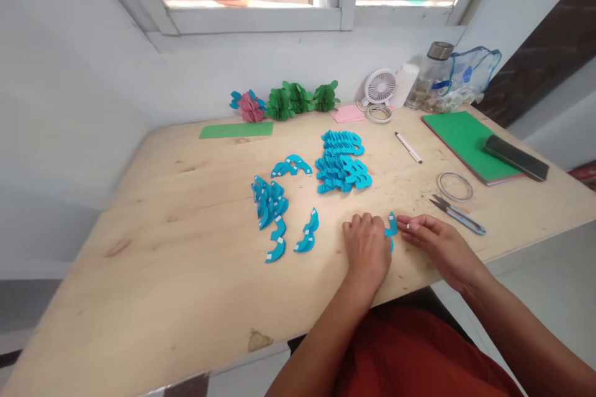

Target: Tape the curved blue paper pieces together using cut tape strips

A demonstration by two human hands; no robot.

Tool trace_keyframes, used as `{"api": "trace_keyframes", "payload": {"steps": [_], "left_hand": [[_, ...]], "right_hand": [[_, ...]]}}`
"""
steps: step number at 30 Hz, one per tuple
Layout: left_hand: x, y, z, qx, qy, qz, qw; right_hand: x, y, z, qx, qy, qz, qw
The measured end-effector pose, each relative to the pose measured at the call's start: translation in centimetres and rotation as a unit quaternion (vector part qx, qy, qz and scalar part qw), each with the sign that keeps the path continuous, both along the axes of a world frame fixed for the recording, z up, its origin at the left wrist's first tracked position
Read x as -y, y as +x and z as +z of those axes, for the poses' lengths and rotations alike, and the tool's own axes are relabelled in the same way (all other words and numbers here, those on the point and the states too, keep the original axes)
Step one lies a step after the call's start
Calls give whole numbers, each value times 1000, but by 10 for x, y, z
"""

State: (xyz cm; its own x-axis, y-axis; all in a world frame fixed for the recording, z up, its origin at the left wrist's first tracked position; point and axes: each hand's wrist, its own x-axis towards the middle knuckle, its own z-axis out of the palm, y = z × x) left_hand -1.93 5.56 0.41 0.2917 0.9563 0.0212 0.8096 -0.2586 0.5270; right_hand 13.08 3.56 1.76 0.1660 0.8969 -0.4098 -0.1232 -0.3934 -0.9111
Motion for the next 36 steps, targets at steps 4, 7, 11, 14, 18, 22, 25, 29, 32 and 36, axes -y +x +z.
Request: {"api": "trace_keyframes", "payload": {"steps": [4,7,11,14,18,22,25,29,32,36], "left_hand": [[4,8,-3,150,-28,85,985],[7,15,-4,260,-48,146,953],[6,15,-2,344,-76,188,917],[-2,13,1,439,-109,218,864],[-23,20,6,557,-123,262,779],[-43,33,8,634,-122,290,706],[-55,37,8,668,-115,305,669],[-67,32,7,686,-105,312,648],[-72,25,5,672,-96,304,669],[-75,19,3,660,-94,300,683]], "right_hand": [[-3,5,-5,-18,18,17,1000],[-4,10,-12,-18,40,44,998],[-4,21,-18,-11,64,61,996],[-9,27,-16,17,82,56,995],[-29,19,-6,11,129,73,989],[-59,-2,3,-11,170,77,982],[-81,-15,5,-8,181,48,982],[-103,-26,4,3,191,32,981],[-112,-29,3,12,191,35,981],[-115,-30,-1,18,189,49,981]]}}
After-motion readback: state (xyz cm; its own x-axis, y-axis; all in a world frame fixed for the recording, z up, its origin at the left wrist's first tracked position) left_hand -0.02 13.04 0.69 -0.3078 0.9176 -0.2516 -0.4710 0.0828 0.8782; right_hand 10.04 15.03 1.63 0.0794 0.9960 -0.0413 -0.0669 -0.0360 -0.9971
